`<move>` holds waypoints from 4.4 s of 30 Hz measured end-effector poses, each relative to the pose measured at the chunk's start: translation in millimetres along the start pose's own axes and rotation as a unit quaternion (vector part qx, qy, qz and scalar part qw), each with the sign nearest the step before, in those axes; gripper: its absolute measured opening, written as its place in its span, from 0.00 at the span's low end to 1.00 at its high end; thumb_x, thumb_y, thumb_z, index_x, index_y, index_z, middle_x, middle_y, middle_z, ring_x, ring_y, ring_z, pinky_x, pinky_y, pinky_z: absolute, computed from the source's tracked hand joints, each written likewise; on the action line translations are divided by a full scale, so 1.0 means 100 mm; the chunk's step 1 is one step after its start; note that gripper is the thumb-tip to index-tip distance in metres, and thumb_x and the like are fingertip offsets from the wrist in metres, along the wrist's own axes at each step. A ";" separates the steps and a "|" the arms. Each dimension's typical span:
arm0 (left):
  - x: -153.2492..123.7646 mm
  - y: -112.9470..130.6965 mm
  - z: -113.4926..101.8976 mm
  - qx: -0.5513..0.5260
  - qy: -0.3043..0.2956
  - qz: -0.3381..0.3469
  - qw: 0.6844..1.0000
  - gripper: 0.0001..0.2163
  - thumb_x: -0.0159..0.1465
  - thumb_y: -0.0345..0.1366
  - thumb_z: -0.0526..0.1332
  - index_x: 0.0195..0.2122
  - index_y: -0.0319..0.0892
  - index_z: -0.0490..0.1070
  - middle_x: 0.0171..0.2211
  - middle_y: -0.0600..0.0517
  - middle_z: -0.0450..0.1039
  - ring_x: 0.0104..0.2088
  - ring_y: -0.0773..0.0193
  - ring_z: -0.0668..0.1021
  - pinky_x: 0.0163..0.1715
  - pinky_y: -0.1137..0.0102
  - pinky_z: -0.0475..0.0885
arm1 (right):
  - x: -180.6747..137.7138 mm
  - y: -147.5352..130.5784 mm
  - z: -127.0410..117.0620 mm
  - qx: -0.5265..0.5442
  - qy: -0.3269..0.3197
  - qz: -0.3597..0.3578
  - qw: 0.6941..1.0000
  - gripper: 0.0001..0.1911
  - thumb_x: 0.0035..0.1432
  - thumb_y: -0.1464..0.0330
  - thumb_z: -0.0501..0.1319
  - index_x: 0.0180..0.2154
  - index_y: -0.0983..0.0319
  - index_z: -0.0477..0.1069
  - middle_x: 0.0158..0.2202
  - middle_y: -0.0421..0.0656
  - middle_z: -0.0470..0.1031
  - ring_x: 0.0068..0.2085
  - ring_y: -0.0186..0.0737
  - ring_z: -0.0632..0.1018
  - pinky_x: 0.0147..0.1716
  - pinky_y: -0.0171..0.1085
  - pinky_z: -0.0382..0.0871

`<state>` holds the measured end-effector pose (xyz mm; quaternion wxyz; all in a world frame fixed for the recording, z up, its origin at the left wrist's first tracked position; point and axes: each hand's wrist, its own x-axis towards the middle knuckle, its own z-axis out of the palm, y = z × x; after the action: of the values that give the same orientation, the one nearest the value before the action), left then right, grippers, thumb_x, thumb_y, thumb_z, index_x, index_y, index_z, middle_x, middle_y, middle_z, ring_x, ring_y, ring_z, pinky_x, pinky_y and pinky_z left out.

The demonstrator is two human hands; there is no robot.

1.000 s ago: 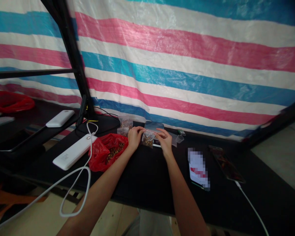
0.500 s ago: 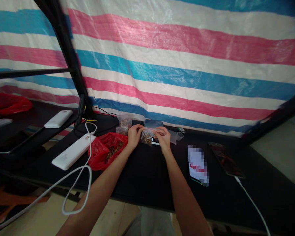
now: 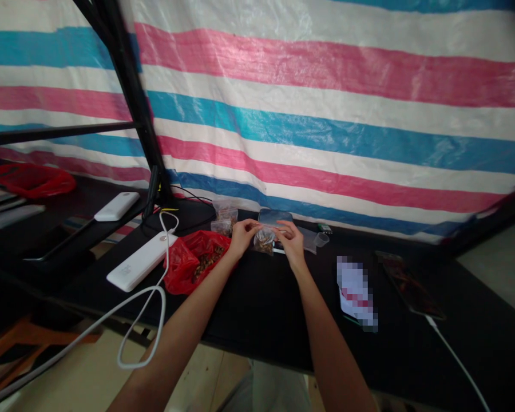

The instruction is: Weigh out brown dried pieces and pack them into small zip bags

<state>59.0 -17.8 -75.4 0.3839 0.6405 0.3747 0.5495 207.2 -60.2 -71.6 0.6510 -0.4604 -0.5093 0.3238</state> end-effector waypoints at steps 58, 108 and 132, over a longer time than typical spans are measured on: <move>-0.06 0.03 0.08 0.101 -0.004 0.037 0.994 0.11 0.53 0.42 0.61 0.29 0.39 0.75 0.27 0.50 0.76 0.27 0.64 0.74 0.29 0.73 0.66 | -0.01 0.07 0.06 -0.038 0.043 -0.018 0.998 0.19 0.41 0.59 0.65 0.34 0.62 0.67 0.23 0.36 0.69 0.14 0.26 0.63 0.10 0.27 0.59; -0.15 0.07 0.12 0.184 -0.019 0.035 0.982 0.11 0.55 0.43 0.59 0.28 0.40 0.75 0.23 0.52 0.74 0.24 0.66 0.72 0.27 0.74 0.63 | -0.05 0.05 -0.03 -0.056 0.018 0.005 0.998 0.18 0.37 0.64 0.66 0.33 0.58 0.63 0.22 0.35 0.74 0.18 0.33 0.70 0.14 0.29 0.60; -0.15 0.16 0.20 -0.050 -0.049 -0.010 0.998 0.15 0.54 0.43 0.61 0.38 0.38 0.73 0.31 0.50 0.75 0.31 0.64 0.75 0.29 0.75 0.66 | -0.04 -0.17 -0.09 -0.061 0.079 0.000 0.995 0.21 0.41 0.58 0.65 0.36 0.64 0.68 0.18 0.37 0.70 0.12 0.27 0.62 0.11 0.29 0.53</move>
<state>78.1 -39.5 -69.1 0.4383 0.6430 0.3341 0.5319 214.0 -72.0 -57.9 0.6600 -0.5233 -0.4750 0.2551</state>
